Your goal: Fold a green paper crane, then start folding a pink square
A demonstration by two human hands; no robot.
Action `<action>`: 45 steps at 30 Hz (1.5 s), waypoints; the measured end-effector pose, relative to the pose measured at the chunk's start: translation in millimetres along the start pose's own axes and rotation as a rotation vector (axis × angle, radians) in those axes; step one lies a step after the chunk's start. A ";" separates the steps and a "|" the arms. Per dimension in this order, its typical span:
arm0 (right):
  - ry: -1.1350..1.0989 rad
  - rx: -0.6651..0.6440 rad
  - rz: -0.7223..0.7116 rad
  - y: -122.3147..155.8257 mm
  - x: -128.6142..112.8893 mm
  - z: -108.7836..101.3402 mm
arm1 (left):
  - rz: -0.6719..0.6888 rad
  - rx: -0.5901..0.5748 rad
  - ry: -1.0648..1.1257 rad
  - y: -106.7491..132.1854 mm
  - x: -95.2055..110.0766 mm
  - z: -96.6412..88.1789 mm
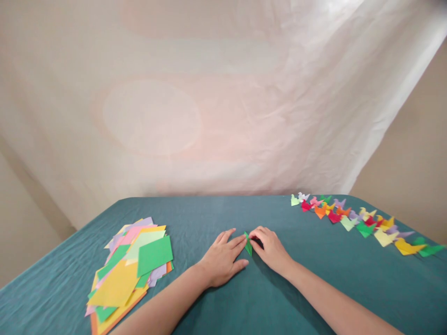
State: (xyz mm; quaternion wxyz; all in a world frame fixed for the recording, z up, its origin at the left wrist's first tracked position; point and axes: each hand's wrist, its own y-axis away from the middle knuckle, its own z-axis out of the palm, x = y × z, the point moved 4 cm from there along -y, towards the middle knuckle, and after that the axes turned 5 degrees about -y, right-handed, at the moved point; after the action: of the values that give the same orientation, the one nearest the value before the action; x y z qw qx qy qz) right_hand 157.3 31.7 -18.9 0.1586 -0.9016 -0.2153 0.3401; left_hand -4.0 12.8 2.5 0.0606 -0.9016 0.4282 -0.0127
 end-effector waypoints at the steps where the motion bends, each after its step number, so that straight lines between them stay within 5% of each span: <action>1: 0.021 -0.008 -0.011 0.3 -1.9 -0.1 | 0.000 0.005 -0.002 0.2 0.2 -0.4; 16: 0.109 -0.024 -0.035 0.8 -4.8 0.9 | -0.007 0.009 -0.008 -0.3 1.4 -1.0; 33: 0.316 -0.237 -0.138 6.3 -24.5 -7.2 | 0.036 0.002 0.014 1.0 4.3 -8.2; 45: 0.068 -0.176 -0.059 2.7 -9.1 -11.5 | 0.029 0.018 0.012 0.2 5.9 -4.2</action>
State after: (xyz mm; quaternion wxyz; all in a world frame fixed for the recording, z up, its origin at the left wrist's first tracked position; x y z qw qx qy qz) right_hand 159.8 23.3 -6.8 0.0961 -0.9162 -0.2653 0.2844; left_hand -0.7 7.7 6.5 0.0662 -0.8946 0.4414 -0.0212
